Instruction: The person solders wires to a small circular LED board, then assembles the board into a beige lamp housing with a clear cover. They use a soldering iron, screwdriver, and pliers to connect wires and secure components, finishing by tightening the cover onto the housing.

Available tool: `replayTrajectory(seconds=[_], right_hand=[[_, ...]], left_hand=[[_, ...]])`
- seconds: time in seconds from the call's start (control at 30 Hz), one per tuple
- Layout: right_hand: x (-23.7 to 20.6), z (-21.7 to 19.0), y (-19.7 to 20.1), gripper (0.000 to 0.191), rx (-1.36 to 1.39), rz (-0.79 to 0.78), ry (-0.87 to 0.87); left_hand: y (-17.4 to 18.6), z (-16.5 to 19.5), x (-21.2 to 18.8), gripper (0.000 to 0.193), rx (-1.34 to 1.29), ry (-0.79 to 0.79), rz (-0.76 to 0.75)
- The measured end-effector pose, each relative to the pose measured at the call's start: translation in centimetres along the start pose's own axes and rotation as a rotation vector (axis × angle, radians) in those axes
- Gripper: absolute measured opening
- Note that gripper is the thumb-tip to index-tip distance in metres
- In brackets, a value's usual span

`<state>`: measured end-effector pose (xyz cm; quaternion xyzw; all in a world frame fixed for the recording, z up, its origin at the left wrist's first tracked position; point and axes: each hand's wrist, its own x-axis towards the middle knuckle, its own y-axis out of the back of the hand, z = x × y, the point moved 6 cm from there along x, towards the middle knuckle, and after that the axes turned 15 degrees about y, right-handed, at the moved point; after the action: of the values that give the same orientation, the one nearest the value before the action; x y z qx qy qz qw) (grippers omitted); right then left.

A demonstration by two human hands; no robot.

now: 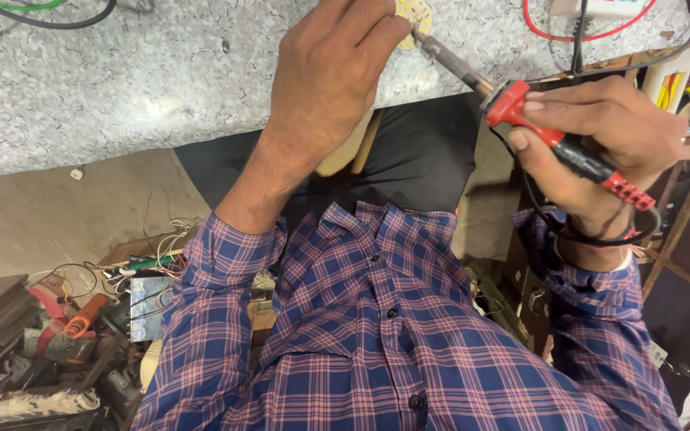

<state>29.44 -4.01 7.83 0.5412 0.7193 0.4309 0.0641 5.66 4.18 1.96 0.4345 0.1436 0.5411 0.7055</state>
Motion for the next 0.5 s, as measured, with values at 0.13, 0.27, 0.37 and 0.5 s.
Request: replayTrajectory(seconds=[0.13,0.27,0.37,0.5], right_hand=[[2.2,-2.4,0.5,0.019,-0.071,-0.09,0.059],[2.2,-4.6,0.0,0.016,-0.117,-0.119,0.18],[0.4,-4.0,-0.7,0.016,-0.099,-0.119,0.25],[-4.1,-0.7,-1.7,0.016,-0.098,-0.042,0.199]], left_hand=[[-0.4,0.9,0.2,0.019,-0.014,-0.004,0.013],[-0.8,1.1,-2.0,0.024,-0.005,0.015,0.021],[-2.8,0.1,-3.5,0.025,0.016,0.021,0.021],[-6.9,1.2,-4.5,0.022,0.031,0.016,0.021]])
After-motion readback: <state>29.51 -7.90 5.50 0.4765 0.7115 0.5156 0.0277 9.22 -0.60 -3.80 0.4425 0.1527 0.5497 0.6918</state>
